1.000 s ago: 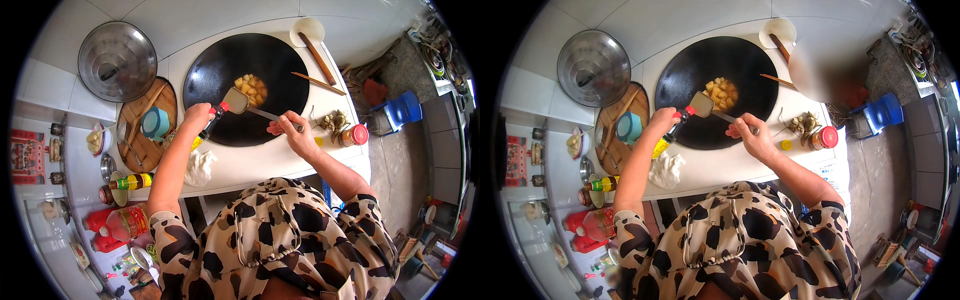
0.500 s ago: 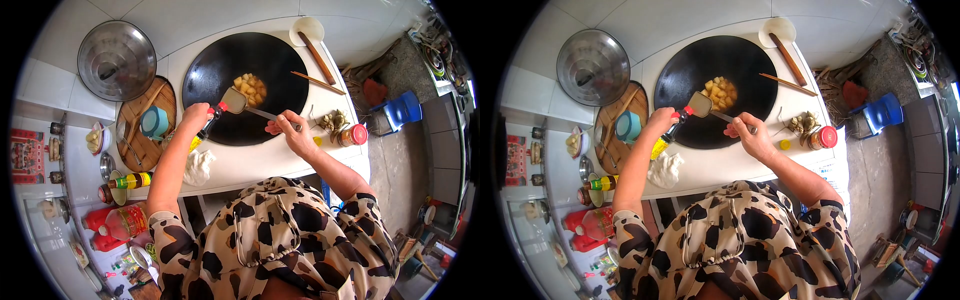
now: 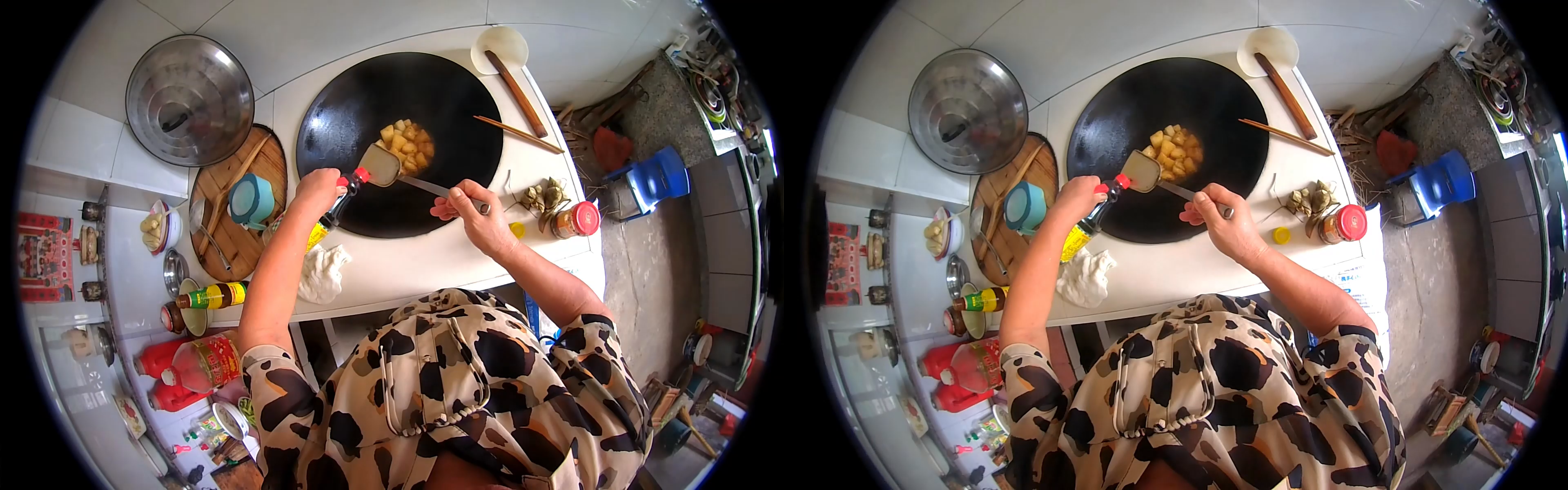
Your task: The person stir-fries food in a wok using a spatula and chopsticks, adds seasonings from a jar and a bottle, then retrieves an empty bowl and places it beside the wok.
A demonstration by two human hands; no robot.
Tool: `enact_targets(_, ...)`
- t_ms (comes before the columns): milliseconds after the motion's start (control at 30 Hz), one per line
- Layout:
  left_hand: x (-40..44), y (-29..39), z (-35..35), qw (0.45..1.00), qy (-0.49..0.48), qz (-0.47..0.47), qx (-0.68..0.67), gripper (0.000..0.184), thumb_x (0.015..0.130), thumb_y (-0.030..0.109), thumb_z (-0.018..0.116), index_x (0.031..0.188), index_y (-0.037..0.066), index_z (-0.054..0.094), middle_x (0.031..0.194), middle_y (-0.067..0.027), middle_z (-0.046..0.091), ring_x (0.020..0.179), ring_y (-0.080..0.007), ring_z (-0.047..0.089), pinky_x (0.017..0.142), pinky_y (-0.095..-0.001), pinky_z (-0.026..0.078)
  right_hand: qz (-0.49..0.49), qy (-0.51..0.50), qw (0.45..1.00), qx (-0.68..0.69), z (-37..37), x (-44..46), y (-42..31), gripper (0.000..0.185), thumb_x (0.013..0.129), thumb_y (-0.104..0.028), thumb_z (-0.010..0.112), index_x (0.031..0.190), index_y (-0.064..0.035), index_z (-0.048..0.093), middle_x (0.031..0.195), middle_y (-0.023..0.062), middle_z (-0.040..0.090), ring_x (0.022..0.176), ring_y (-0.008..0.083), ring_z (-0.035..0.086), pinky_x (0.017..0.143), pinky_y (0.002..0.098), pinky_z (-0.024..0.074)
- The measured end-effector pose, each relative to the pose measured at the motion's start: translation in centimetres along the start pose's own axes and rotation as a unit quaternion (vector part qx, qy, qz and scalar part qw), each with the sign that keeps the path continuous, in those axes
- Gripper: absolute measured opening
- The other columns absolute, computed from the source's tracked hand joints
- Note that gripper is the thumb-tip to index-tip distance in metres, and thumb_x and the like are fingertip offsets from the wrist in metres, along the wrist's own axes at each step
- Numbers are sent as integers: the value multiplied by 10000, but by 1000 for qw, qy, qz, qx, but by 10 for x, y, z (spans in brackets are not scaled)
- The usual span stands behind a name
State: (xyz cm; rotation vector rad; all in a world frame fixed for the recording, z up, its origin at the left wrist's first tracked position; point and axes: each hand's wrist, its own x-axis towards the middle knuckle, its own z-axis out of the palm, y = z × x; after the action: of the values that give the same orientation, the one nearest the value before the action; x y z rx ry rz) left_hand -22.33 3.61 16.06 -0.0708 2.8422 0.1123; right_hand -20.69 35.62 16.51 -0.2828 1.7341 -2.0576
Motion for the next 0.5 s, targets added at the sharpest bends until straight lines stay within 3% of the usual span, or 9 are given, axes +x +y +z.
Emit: enact_targets(500,-2,0,-2,1000,-5,-6,-10,241,819,250,673,889,26,618,908,-200,645,913,-395,604,789,-475,468,-4,-2,1000,-1,0,2,0,309,998,-253,480,869,21,540,859,100,630,868,187,668,771,285,524)
